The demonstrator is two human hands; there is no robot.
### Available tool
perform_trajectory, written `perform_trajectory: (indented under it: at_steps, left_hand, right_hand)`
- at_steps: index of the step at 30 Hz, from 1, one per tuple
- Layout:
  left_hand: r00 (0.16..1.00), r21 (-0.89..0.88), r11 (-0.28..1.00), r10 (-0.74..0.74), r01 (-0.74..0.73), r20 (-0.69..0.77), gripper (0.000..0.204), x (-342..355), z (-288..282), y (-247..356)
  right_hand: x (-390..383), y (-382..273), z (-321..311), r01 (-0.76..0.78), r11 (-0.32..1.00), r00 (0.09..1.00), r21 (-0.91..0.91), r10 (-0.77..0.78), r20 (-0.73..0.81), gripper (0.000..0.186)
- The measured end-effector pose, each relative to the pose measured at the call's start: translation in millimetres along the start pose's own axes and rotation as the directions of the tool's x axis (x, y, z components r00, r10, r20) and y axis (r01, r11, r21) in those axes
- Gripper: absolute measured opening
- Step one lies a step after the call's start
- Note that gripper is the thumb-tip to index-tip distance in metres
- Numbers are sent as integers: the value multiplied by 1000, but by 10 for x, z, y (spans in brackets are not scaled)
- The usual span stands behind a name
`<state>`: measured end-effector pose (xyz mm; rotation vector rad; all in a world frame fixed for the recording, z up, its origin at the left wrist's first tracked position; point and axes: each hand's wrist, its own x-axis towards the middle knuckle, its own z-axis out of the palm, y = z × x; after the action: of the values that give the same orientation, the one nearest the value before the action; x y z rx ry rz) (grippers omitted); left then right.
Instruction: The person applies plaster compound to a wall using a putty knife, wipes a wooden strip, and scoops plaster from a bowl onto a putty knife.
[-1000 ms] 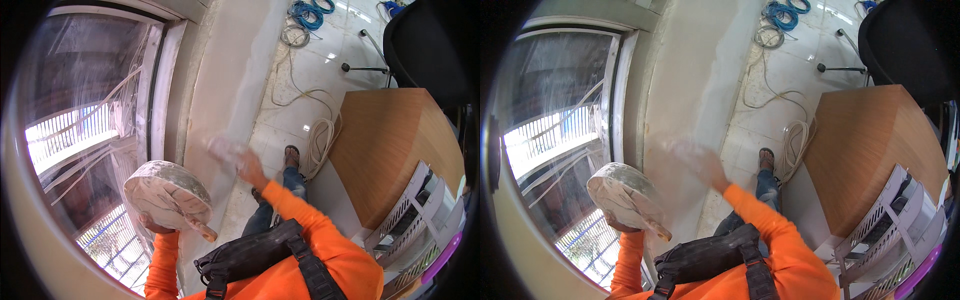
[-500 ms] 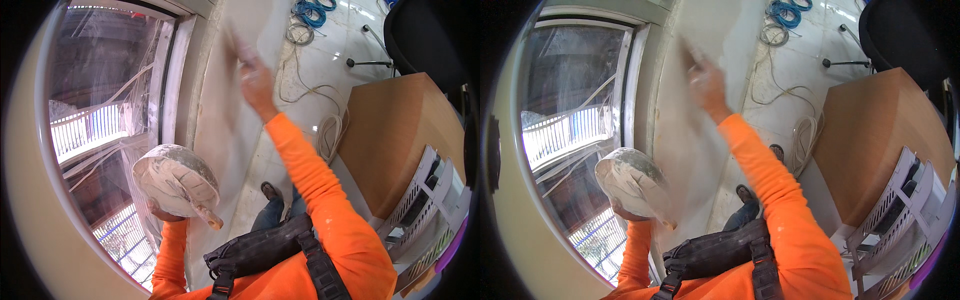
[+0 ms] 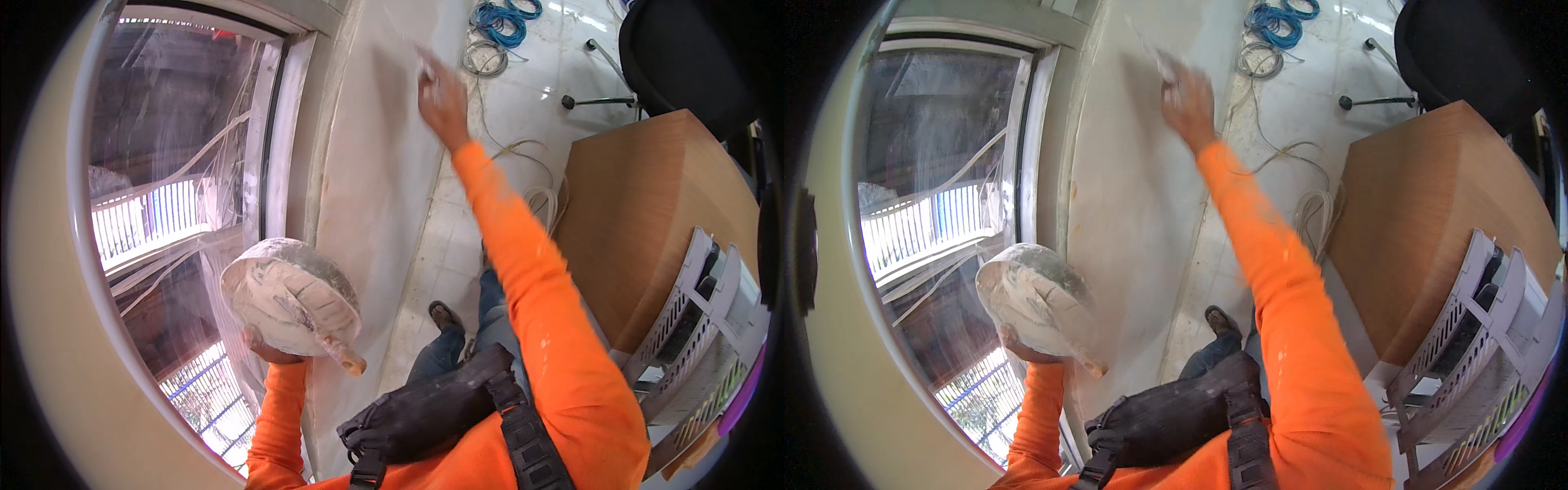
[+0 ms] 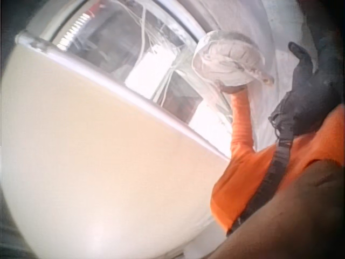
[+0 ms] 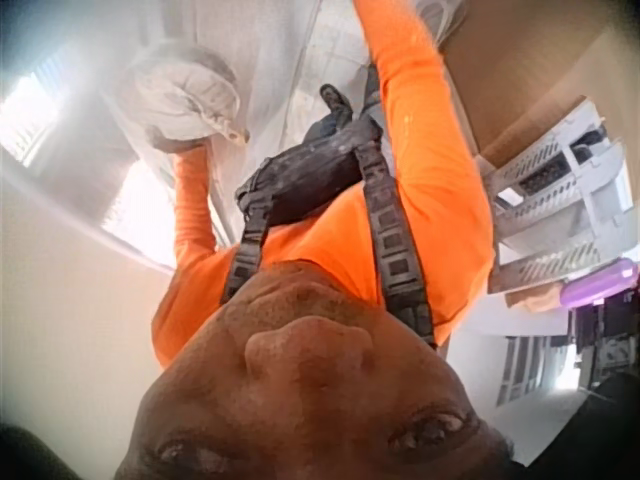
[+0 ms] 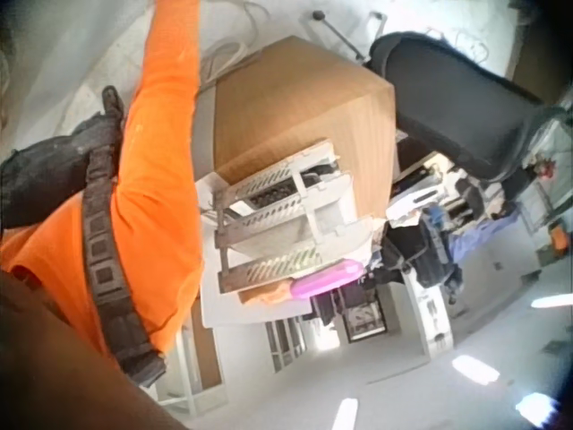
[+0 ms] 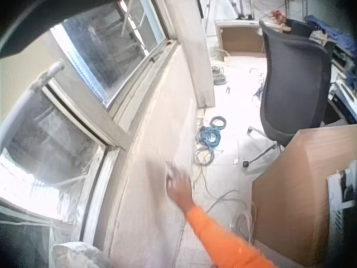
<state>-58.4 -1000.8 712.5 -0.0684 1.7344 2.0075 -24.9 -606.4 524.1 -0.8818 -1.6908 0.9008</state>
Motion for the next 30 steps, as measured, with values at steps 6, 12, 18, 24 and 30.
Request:
perform_trajectory:
  at_steps: [6, 12, 18, 24, 30]
  left_hand:
    - [999, -83, 996, -45, 44, -17, 81, 31, -85, -10]
    - [994, -68, 997, -31, 39, 108, 83, -30, 63, -4]
    - [999, 29, 999, 34, -33, -40, 82, -30, 138, -5]
    - [999, -83, 996, -34, 34, -5, 86, -23, 47, -7]
    - [994, -142, 989, -34, 49, 107, 82, -19, 105, -17]
  right_hand:
    - [470, 94, 200, 102, 991, 991, 91, -109, 75, 39]
    - [-1328, -1110, -332, -54, 998, 776, 14, 33, 630, 43]
    - [-1425, -1321, -731, -38, 964, 897, 265, -84, 433, 48]
    - [-133, -904, 68, -230, 969, 955, 89, 207, 213, 41]
    - [-1157, -1546, -593, -105, 925, 923, 364, -45, 383, 50]
